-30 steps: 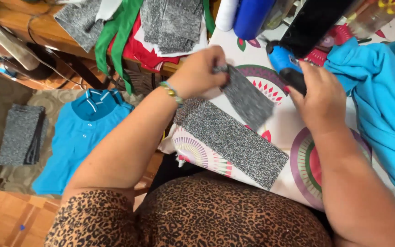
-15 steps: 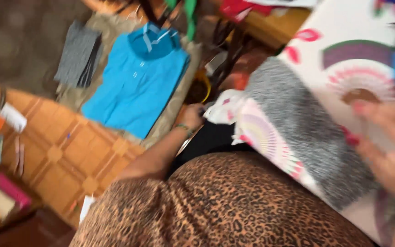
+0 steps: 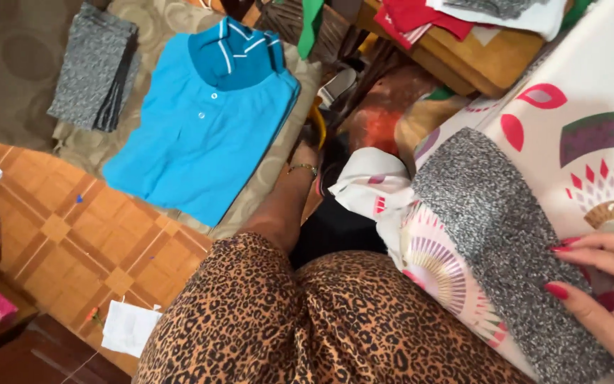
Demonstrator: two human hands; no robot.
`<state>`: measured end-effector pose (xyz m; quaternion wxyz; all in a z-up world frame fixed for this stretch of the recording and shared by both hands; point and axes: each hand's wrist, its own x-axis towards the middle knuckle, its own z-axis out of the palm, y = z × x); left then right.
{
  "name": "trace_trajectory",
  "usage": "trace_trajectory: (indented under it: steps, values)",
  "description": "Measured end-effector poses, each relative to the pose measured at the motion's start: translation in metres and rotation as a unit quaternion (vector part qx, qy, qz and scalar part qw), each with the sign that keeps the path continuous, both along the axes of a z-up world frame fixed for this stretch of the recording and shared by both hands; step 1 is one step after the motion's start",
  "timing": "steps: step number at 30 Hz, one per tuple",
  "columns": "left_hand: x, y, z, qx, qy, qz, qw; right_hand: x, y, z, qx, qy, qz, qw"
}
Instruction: Cutting and trimming small pieces of grey fabric using a handheld electric rotary cutter on a work table.
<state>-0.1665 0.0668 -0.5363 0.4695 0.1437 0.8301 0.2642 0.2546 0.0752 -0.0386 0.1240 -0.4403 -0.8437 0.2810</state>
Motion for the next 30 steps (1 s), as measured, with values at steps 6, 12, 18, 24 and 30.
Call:
trace_trajectory:
  steps: [6, 12, 18, 24, 30]
  values:
    - [0.006, -0.010, 0.052, -0.114, 0.049, -0.198, 0.972, -0.030, -0.015, 0.035, 0.032, -0.025, -0.018, 0.999]
    - [0.021, -0.029, 0.164, 0.377, 0.103, -0.121, 0.912, -0.019, -0.022, 0.049, 0.039, -0.076, -0.073, 0.994]
    - [0.048, -0.033, 0.424, 0.555, 0.103, -0.253, 0.786, -0.003, -0.012, 0.036, 0.158, -0.003, -0.009, 0.987]
    - [0.061, -0.011, 0.453, 0.476, -0.031, -0.382, 0.792, 0.003, -0.004, 0.023, 0.289, 0.032, 0.040, 0.956]
    - [0.086, -0.019, 0.548, 0.503, 0.211, -0.458, 0.702, 0.007, 0.000, 0.025, 0.200, 0.046, 0.010, 0.979]
